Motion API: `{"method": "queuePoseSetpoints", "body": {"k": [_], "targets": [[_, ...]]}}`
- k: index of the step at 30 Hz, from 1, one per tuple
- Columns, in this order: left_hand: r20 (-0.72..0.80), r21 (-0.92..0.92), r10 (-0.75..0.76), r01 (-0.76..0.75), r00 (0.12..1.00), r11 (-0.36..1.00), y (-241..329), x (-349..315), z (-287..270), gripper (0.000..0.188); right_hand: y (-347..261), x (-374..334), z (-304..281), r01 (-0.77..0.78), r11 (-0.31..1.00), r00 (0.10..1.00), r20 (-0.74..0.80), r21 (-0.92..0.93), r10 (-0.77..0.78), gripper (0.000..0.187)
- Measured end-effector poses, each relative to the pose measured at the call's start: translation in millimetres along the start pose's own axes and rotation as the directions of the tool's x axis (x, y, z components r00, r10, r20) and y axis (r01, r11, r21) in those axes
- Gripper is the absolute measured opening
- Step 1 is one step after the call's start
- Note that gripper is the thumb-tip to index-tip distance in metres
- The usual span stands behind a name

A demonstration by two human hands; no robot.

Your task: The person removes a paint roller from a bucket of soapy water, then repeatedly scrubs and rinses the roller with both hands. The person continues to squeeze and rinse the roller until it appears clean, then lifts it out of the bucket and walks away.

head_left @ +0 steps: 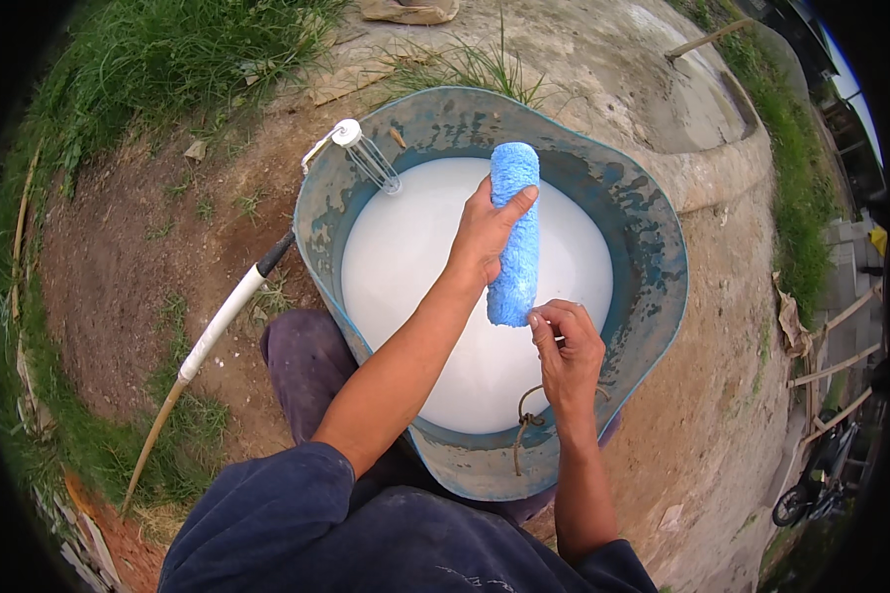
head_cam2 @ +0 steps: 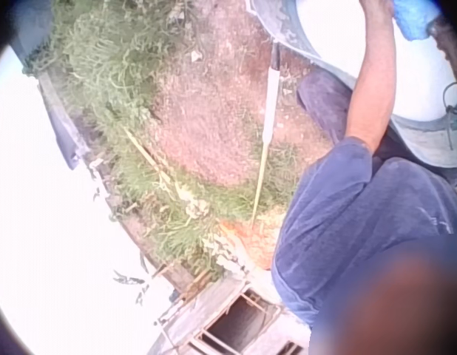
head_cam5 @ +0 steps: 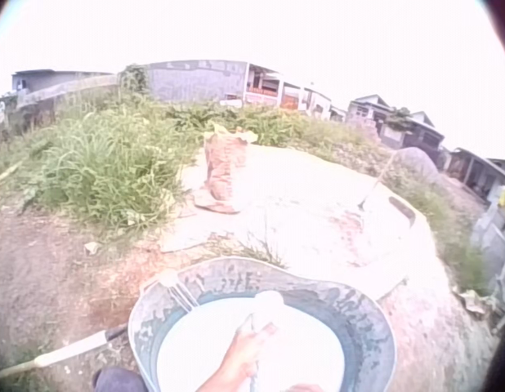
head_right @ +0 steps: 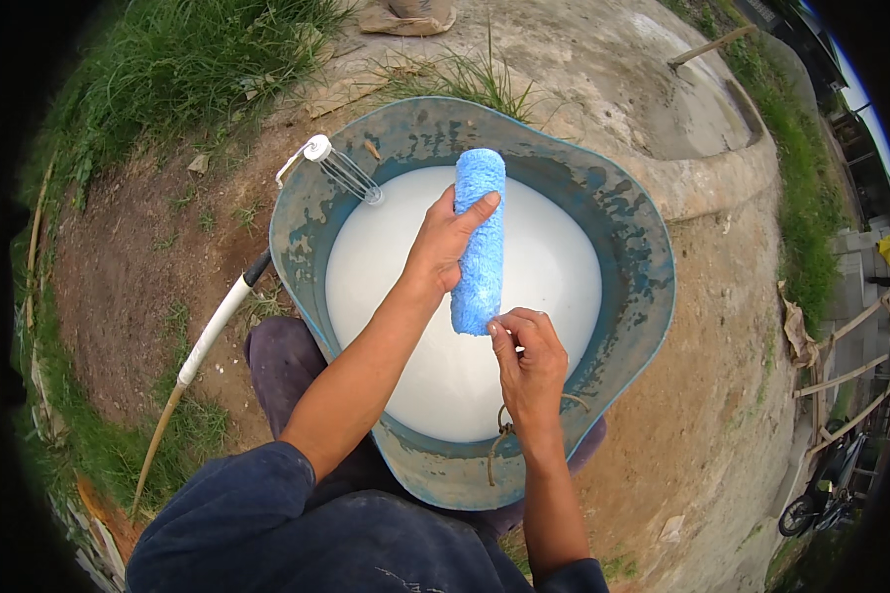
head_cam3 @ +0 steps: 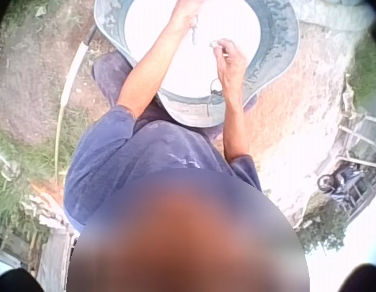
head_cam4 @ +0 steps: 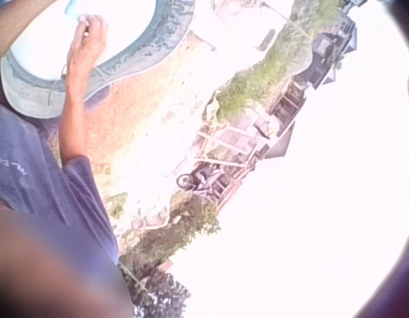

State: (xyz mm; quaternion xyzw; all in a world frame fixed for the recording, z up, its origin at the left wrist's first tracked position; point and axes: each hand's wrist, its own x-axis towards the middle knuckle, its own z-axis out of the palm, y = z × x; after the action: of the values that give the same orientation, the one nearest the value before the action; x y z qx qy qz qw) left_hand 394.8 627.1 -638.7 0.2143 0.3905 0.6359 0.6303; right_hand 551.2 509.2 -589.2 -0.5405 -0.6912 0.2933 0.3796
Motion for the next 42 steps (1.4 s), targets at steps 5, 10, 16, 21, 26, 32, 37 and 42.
{"method": "queuePoseSetpoints", "body": {"k": [5,10,16,21,26,32,37,42], "targets": [[-0.056,0.048,0.046,-0.043,0.997,0.998,5,-3,4,0.061,-9,-1,14,-0.005,0.989,1.000,0.012,-0.146,0.007,0.009],[-0.139,-0.020,-0.081,0.079,0.987,0.997,9,-7,5,0.072,5,5,12,-0.151,0.975,0.984,0.066,-0.163,0.163,0.009],[0.039,-0.103,-0.168,0.172,0.985,0.980,15,0,-8,0.092,19,16,-14,-0.569,0.513,0.781,0.226,0.643,0.582,0.018],[0.037,0.242,0.116,-0.122,0.993,0.963,10,-10,13,0.105,23,30,-16,-0.525,0.701,0.832,0.116,0.483,0.543,0.024],[0.045,0.182,0.077,-0.084,0.996,0.980,12,-21,26,0.099,30,30,5,-0.428,0.668,0.864,0.061,0.609,0.499,0.018],[0.047,-0.313,-0.266,0.267,0.963,0.911,14,-8,8,0.057,49,35,1,-0.553,0.443,0.722,0.140,0.706,0.678,0.023],[-0.095,-0.064,-0.234,0.229,0.968,0.971,13,-6,0,0.051,52,52,8,-0.562,0.438,0.760,0.229,0.702,0.608,0.048],[-0.260,0.092,-0.188,0.218,0.947,0.972,-20,8,-16,0.049,74,68,30,-0.540,0.711,0.831,0.420,0.450,0.365,0.089]]}}
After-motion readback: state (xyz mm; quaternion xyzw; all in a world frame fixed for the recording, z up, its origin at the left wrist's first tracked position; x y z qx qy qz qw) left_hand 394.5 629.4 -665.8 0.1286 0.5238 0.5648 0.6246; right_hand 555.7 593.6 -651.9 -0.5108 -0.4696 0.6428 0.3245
